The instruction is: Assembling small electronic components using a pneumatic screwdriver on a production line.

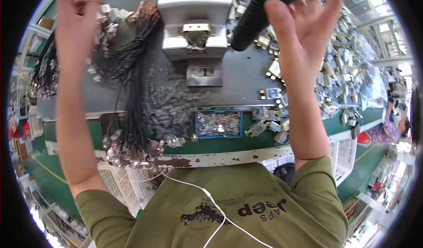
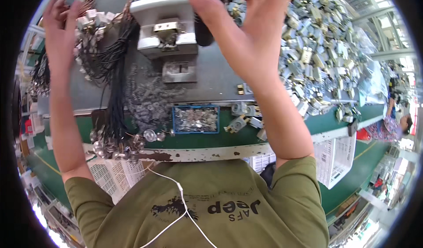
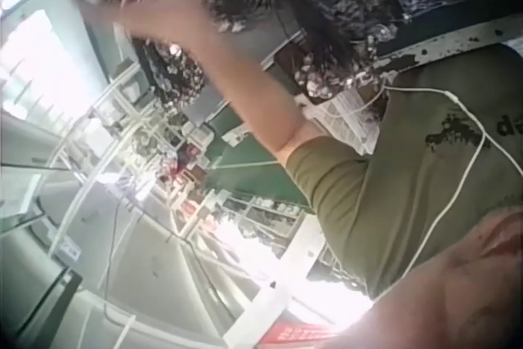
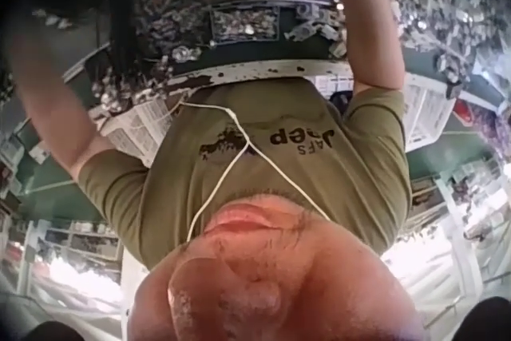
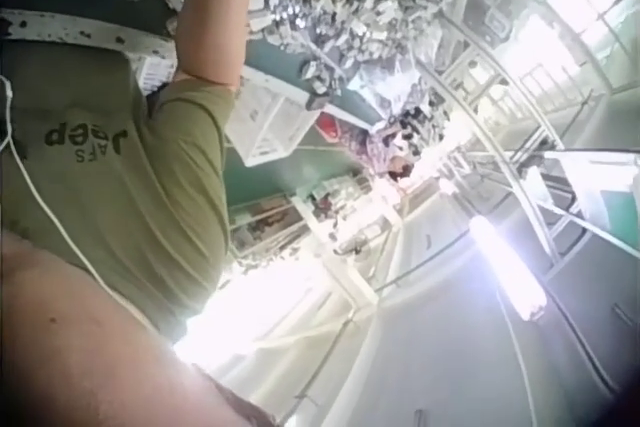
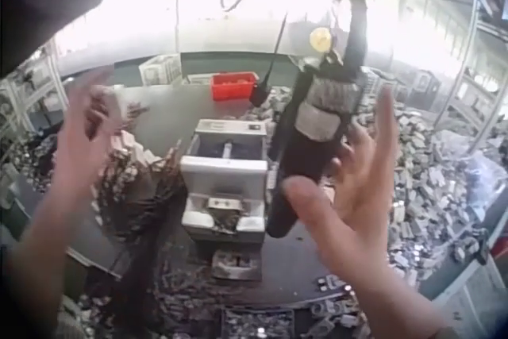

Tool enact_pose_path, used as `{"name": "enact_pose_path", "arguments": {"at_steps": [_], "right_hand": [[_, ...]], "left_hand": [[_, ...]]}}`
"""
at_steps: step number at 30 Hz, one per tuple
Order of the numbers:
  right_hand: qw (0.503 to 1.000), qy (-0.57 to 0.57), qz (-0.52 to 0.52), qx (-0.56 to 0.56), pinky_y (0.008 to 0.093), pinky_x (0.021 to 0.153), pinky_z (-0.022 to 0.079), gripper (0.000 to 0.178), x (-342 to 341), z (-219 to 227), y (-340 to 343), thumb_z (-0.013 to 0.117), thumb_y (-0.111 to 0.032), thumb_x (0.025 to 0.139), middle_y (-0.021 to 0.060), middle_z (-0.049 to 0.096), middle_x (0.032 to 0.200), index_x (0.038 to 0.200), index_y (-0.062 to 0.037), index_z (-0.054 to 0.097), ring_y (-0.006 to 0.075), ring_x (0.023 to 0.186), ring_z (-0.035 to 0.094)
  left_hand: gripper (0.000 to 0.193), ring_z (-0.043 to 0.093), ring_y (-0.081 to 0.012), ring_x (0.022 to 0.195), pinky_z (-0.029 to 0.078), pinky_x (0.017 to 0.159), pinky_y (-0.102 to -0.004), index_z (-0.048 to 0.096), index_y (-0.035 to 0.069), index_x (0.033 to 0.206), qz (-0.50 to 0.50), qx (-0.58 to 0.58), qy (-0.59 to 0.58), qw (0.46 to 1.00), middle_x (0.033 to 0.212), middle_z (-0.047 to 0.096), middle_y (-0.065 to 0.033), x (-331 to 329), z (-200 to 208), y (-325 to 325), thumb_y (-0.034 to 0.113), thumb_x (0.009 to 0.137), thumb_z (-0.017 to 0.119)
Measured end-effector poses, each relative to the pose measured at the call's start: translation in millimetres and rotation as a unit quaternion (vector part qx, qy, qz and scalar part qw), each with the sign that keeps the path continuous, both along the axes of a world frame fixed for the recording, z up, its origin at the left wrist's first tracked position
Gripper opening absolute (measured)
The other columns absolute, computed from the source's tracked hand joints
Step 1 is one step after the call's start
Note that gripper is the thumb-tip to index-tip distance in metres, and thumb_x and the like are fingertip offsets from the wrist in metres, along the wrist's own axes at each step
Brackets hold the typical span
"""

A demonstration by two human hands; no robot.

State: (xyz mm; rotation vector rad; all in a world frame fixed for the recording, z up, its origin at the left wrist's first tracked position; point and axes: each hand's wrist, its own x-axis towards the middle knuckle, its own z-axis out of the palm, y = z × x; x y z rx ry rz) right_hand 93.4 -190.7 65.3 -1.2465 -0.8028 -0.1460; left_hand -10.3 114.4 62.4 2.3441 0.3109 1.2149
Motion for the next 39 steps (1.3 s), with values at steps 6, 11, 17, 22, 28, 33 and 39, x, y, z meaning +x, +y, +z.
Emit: {"name": "enact_pose_path", "arguments": {"at_steps": [6,11,17,22,28,33,39], "right_hand": [[0.883,-0.222,-0.188,-0.369,0.0371,0.091,0.054,0.031,68.5,-64.0,-59.6,0.074,-0.020,0.094,0.0093,0.070,0.114,0.122,-0.0080,0.067,0.0237,0.107,0.067],[0.683,-0.371,-0.178,-0.604,0.0435,0.091,0.052,0.035,89.2,-108.7,-58.3,0.077,-0.021,0.084,0.0114,0.070,0.105,0.116,-0.0096,0.071,0.0319,0.102,0.063],[0.759,-0.294,-0.198,-0.546,0.0377,0.082,0.056,0.028,84.4,-107.8,-69.4,0.072,-0.018,0.091,0.0096,0.075,0.102,0.118,-0.0103,0.071,0.0261,0.091,0.071],[0.933,0.100,0.009,-0.344,0.0293,0.082,0.059,0.032,41.5,-85.5,-75.4,0.057,-0.014,0.106,0.0116,0.071,0.105,0.134,-0.0008,0.061,0.0182,0.097,0.073],[0.925,0.268,0.145,-0.225,0.0335,0.089,0.062,0.032,-0.1,-88.2,-76.6,0.052,-0.008,0.107,0.0182,0.067,0.119,0.137,0.0011,0.055,0.0262,0.103,0.073],[0.907,0.315,0.186,-0.208,0.0351,0.093,0.060,0.035,-10.5,-87.2,-69.0,0.053,-0.009,0.107,0.0163,0.066,0.121,0.140,0.0010,0.054,0.0260,0.106,0.073],[0.905,0.283,0.226,-0.223,0.0327,0.095,0.059,0.043,-15.3,-79.7,-63.8,0.061,-0.004,0.103,0.0148,0.062,0.129,0.144,0.0037,0.050,0.0248,0.112,0.071]], "left_hand": [[0.045,0.068,-0.0314,0.116,0.051,0.098,-0.0398,0.060,0.017,0.140,0.036,0.093,0.285,0.953,0.122,0.069,-0.0175,12.7,-43.3,119.3,0.043,0.104,0.058],[0.037,0.066,-0.0354,0.115,0.050,0.098,-0.0442,0.065,0.011,0.130,0.019,0.314,0.144,0.938,0.119,0.071,-0.0165,13.6,-32.5,86.0,0.034,0.103,0.061],[0.022,0.067,-0.0329,0.105,0.051,0.095,-0.0427,0.070,0.005,0.112,-0.083,0.161,0.250,0.951,0.110,0.072,-0.0131,-38.8,-24.5,-33.7,0.017,0.094,0.070],[0.013,0.062,-0.0233,0.110,0.047,0.099,-0.0389,0.071,0.009,0.090,-0.130,0.360,0.324,0.865,0.093,0.069,-0.0049,-45.5,-61.2,-67.4,0.016,0.080,0.076],[0.006,0.062,-0.0205,0.096,0.048,0.092,-0.0354,0.074,0.012,0.078,-0.151,0.391,0.314,0.852,0.084,0.069,-0.0012,-22.6,-88.4,-62.7,0.017,0.077,0.070],[0.009,0.065,-0.0203,0.090,0.047,0.087,-0.0355,0.073,0.012,0.080,-0.175,0.378,0.311,0.854,0.077,0.070,-0.0014,-17.4,-94.2,-61.2,0.012,0.073,0.068],[0.002,0.066,-0.0218,0.088,0.047,0.085,-0.0359,0.068,0.010,0.081,-0.195,0.347,0.321,0.860,0.077,0.069,-0.0024,-19.9,-100.2,-60.3,0.011,0.080,0.070]]}}
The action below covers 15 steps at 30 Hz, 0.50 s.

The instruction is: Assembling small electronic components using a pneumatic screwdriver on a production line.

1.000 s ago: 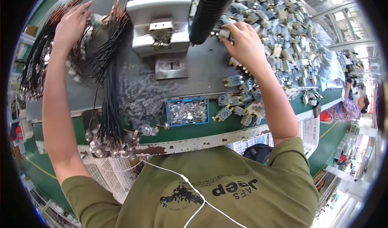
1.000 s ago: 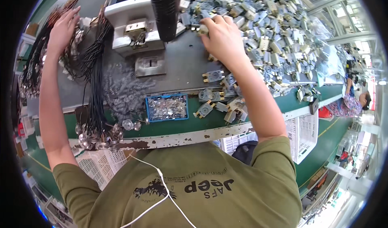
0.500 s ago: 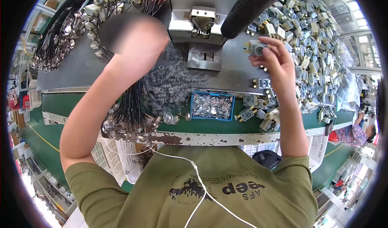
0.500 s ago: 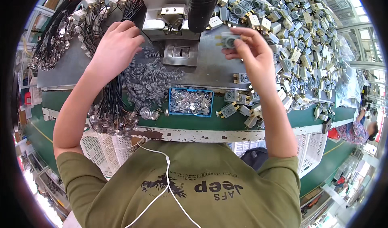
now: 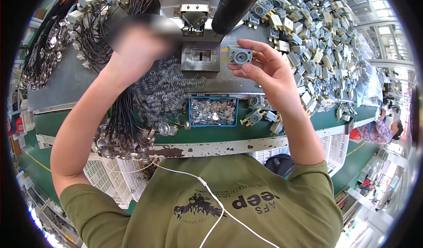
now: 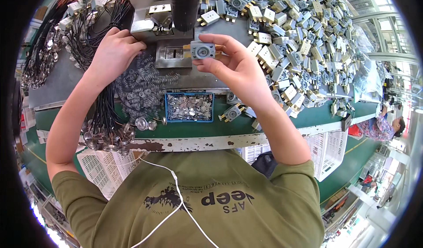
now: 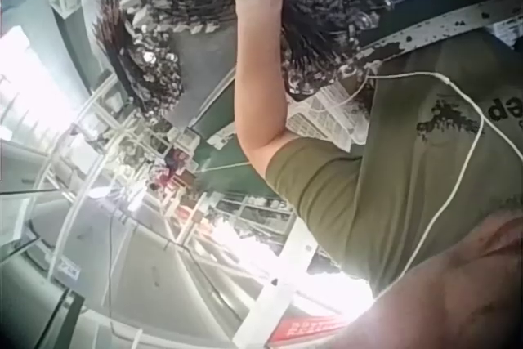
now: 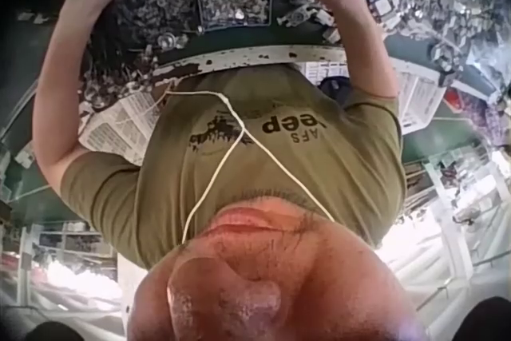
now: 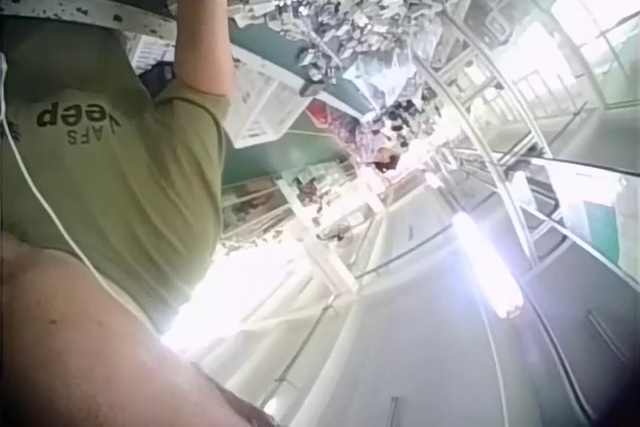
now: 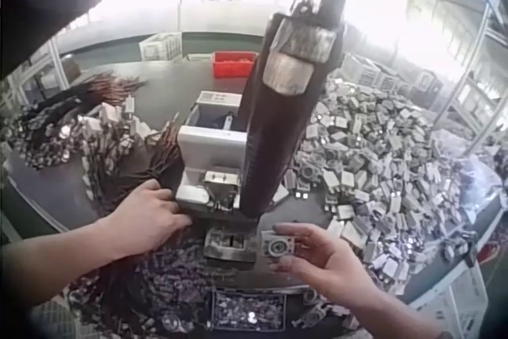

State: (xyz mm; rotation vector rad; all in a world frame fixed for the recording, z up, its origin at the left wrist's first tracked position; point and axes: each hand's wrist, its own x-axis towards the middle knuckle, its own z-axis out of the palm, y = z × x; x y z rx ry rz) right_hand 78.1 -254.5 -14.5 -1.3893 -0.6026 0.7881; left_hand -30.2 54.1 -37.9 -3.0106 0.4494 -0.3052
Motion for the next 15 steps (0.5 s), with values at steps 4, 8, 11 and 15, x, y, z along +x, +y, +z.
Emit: {"name": "enact_pose_path", "arguments": {"at_steps": [4,8,11,15], "right_hand": [[0.945,-0.269,0.019,-0.184,0.0304,0.078,0.057,0.034,-1.9,24.3,10.5,0.070,-0.006,0.097,0.0049,0.070,0.099,0.130,-0.0027,0.063,0.0165,0.093,0.072],[0.777,-0.590,0.077,-0.204,0.0389,0.079,0.056,0.048,-7.3,12.0,33.2,0.075,-0.007,0.085,0.0116,0.068,0.096,0.132,-0.0132,0.064,0.0304,0.089,0.069],[0.774,-0.620,0.039,-0.121,0.0403,0.082,0.056,0.052,-4.3,-9.8,54.4,0.077,-0.008,0.085,0.0104,0.069,0.098,0.135,-0.0141,0.062,0.0312,0.095,0.068],[0.834,-0.539,0.043,-0.111,0.0413,0.085,0.056,0.049,1.1,-28.1,59.2,0.080,-0.010,0.084,0.0101,0.072,0.107,0.131,-0.0130,0.065,0.0325,0.099,0.069]], "left_hand": [[0.007,0.067,-0.0255,0.087,0.050,0.082,-0.0400,0.065,0.009,0.085,-0.003,-0.005,0.021,1.000,0.079,0.069,-0.0066,-5.7,16.6,1.5,0.012,0.084,0.071],[0.015,0.068,-0.0261,0.077,0.053,0.070,-0.0362,0.063,0.003,0.103,0.049,-0.308,0.052,0.949,0.081,0.066,-0.0114,-14.3,59.7,7.8,0.005,0.090,0.070],[0.026,0.062,-0.0105,0.085,0.048,0.077,-0.0260,0.068,0.005,0.120,0.071,-0.316,0.021,0.946,0.091,0.068,-0.0011,-26.5,77.0,9.6,0.003,0.095,0.069],[0.022,0.064,-0.0093,0.092,0.047,0.076,-0.0245,0.069,0.005,0.119,0.084,-0.303,0.001,0.949,0.103,0.072,-0.0006,-45.3,78.3,15.6,0.004,0.098,0.066]]}}
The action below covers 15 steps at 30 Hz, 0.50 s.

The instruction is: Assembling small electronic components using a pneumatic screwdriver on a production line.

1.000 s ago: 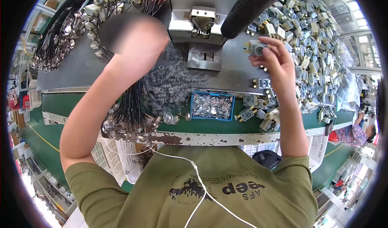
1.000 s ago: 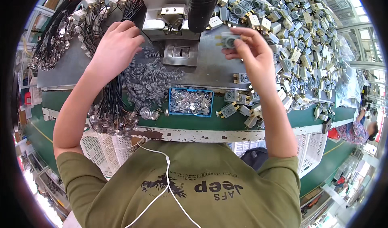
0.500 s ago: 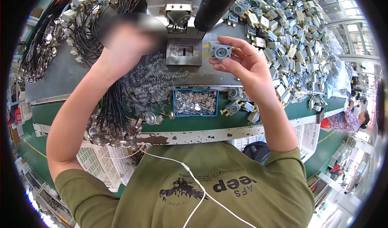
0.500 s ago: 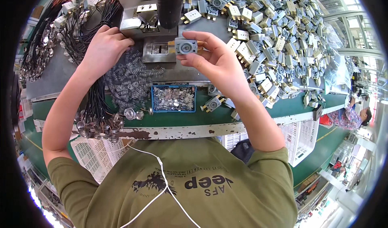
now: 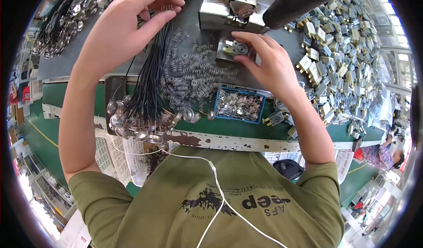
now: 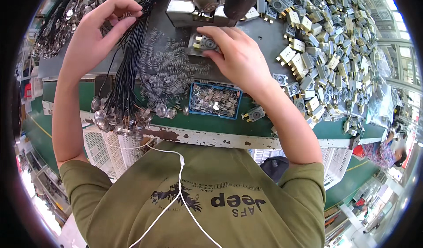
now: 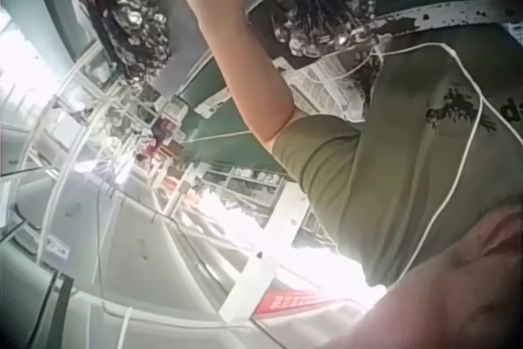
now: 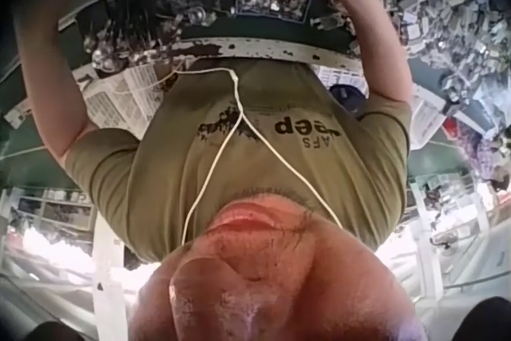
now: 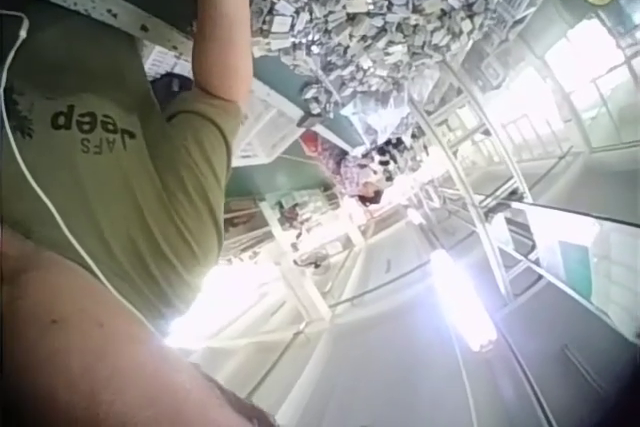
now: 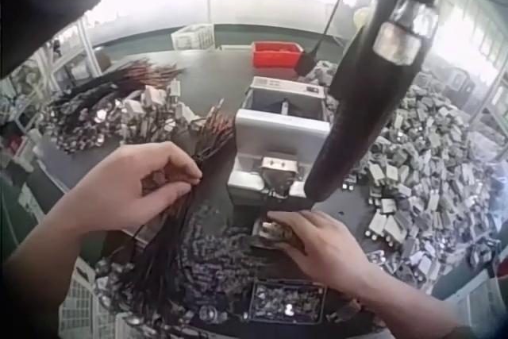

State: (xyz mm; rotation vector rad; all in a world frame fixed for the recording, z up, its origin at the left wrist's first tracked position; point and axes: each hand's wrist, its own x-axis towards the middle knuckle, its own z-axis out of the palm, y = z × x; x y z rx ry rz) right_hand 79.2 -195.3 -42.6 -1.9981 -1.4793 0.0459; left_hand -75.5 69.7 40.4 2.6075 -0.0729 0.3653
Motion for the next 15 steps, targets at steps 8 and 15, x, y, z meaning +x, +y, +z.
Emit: {"name": "enact_pose_path", "arguments": {"at_steps": [8,15], "right_hand": [[0.994,-0.078,0.006,0.073,0.0383,0.088,0.057,0.025,2.1,-24.2,3.7,0.078,-0.006,0.083,0.0059,0.074,0.116,0.108,-0.0078,0.074,0.0280,0.103,0.070],[0.995,0.011,0.037,0.097,0.0394,0.079,0.057,0.028,-48.3,8.7,9.3,0.077,-0.005,0.086,0.0098,0.074,0.102,0.113,-0.0069,0.074,0.0290,0.094,0.071]], "left_hand": [[0.015,0.064,-0.0212,0.078,0.050,0.071,-0.0339,0.070,0.004,0.109,0.060,0.071,0.083,0.992,0.091,0.066,-0.0081,-32.3,10.0,-15.5,0.010,0.099,0.061],[0.050,0.069,-0.0350,0.081,0.056,0.079,-0.0430,0.070,-0.003,0.090,0.119,0.280,0.276,0.912,0.080,0.067,-0.0179,-51.7,3.1,-40.7,0.047,0.095,0.065]]}}
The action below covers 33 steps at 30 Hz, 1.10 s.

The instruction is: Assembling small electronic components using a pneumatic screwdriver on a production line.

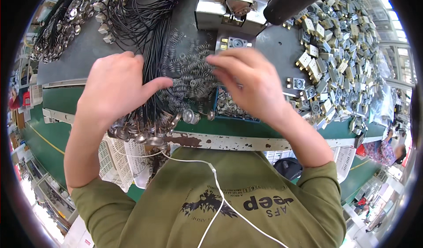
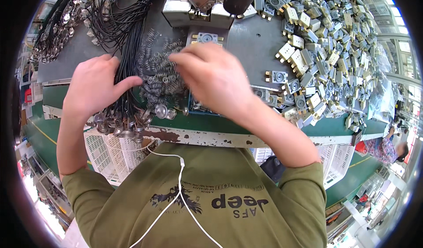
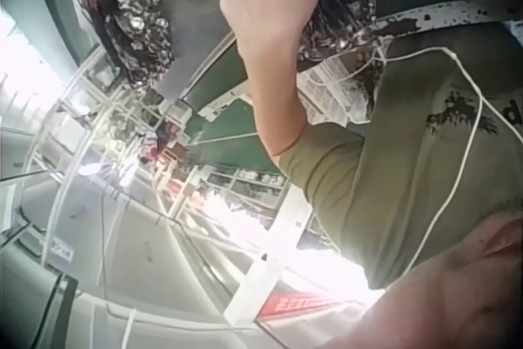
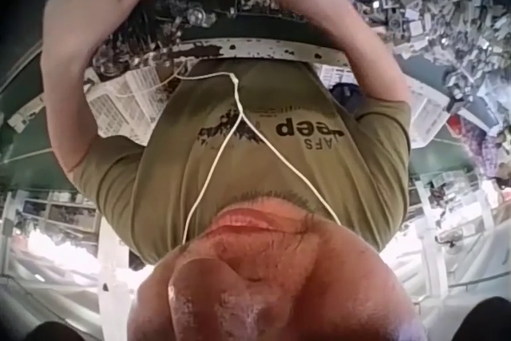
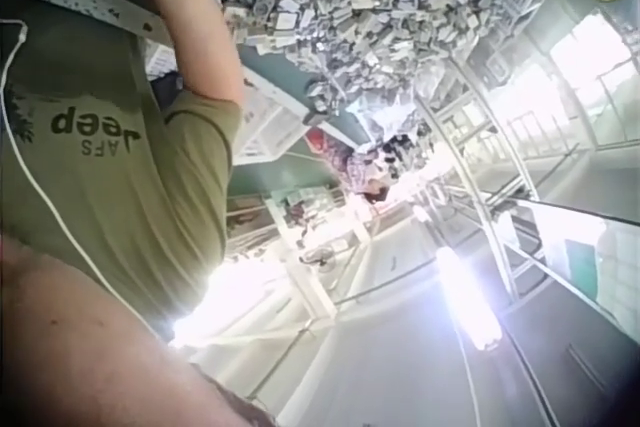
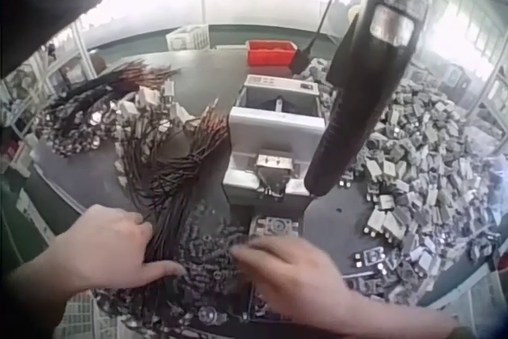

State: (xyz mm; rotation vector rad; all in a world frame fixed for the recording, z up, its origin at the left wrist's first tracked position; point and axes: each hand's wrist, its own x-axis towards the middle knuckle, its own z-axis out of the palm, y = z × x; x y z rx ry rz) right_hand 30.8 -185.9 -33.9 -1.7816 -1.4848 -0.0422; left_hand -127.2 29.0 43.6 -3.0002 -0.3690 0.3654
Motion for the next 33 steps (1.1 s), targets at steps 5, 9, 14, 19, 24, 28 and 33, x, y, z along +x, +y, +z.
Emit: {"name": "enact_pose_path", "arguments": {"at_steps": [5,9,14,19,24,28,33], "right_hand": [[0.925,0.324,0.127,-0.149,0.0330,0.071,0.057,0.027,-41.0,-11.7,38.1,0.066,-0.019,0.100,0.0122,0.074,0.089,0.119,0.0001,0.070,0.0205,0.078,0.072],[0.785,0.553,0.141,-0.240,0.0265,0.058,0.055,0.031,-39.9,-4.0,64.0,0.061,-0.024,0.105,0.0073,0.073,0.083,0.116,0.0046,0.067,0.0108,0.065,0.067],[0.740,0.623,0.118,-0.224,0.0261,0.051,0.053,0.029,-42.9,-4.4,80.1,0.062,-0.023,0.104,0.0086,0.072,0.078,0.110,0.0051,0.065,0.0123,0.058,0.066],[0.698,0.684,0.117,-0.175,0.0266,0.059,0.058,0.028,-48.0,-11.5,84.8,0.066,-0.025,0.104,0.0089,0.072,0.086,0.114,-0.0008,0.057,0.0143,0.070,0.071],[0.696,0.682,0.122,-0.189,0.0289,0.071,0.061,0.024,-40.2,0.2,72.1,0.062,-0.024,0.106,0.0093,0.072,0.091,0.112,-0.0031,0.054,0.0164,0.081,0.073],[0.705,0.671,0.132,-0.187,0.0311,0.076,0.061,0.022,-29.8,1.0,65.5,0.057,-0.024,0.109,0.0104,0.072,0.092,0.110,-0.0032,0.052,0.0173,0.084,0.073],[0.755,0.618,0.101,-0.196,0.0276,0.073,0.057,0.022,-23.1,10.7,50.3,0.054,-0.024,0.108,0.0079,0.071,0.088,0.115,-0.0026,0.051,0.0130,0.078,0.068]], "left_hand": [[0.043,0.065,-0.0400,0.078,0.052,0.072,-0.0474,0.061,-0.003,0.081,0.050,-0.142,0.063,0.987,0.075,0.062,-0.0200,4.0,-0.6,25.6,0.039,0.092,0.066],[0.038,0.048,-0.0270,0.063,0.039,0.060,-0.0410,0.050,-0.003,0.082,0.061,-0.241,0.030,0.968,0.069,0.048,-0.0140,-1.7,0.5,43.2,0.027,0.091,0.071],[0.038,0.044,-0.0240,0.062,0.039,0.059,-0.0398,0.049,-0.003,0.083,0.061,-0.256,0.041,0.964,0.068,0.045,-0.0121,0.4,7.3,52.8,0.027,0.091,0.071],[0.038,0.045,-0.0225,0.059,0.040,0.057,-0.0389,0.051,-0.003,0.081,0.066,-0.283,0.044,0.956,0.064,0.048,-0.0131,1.8,16.3,60.6,0.029,0.094,0.069],[0.039,0.038,-0.0120,0.061,0.036,0.055,-0.0354,0.047,-0.002,0.082,0.063,-0.323,0.061,0.942,0.064,0.038,-0.0049,-3.7,20.8,73.5,0.027,0.096,0.069],[0.037,0.035,-0.0078,0.063,0.033,0.054,-0.0325,0.046,0.001,0.082,0.104,-0.375,0.074,0.918,0.066,0.036,0.0006,-1.4,15.7,75.8,0.025,0.098,0.067],[0.038,0.034,-0.0088,0.064,0.033,0.056,-0.0329,0.044,0.000,0.082,0.083,-0.370,0.073,0.922,0.067,0.034,-0.0016,-2.5,10.1,77.1,0.026,0.098,0.067]]}}
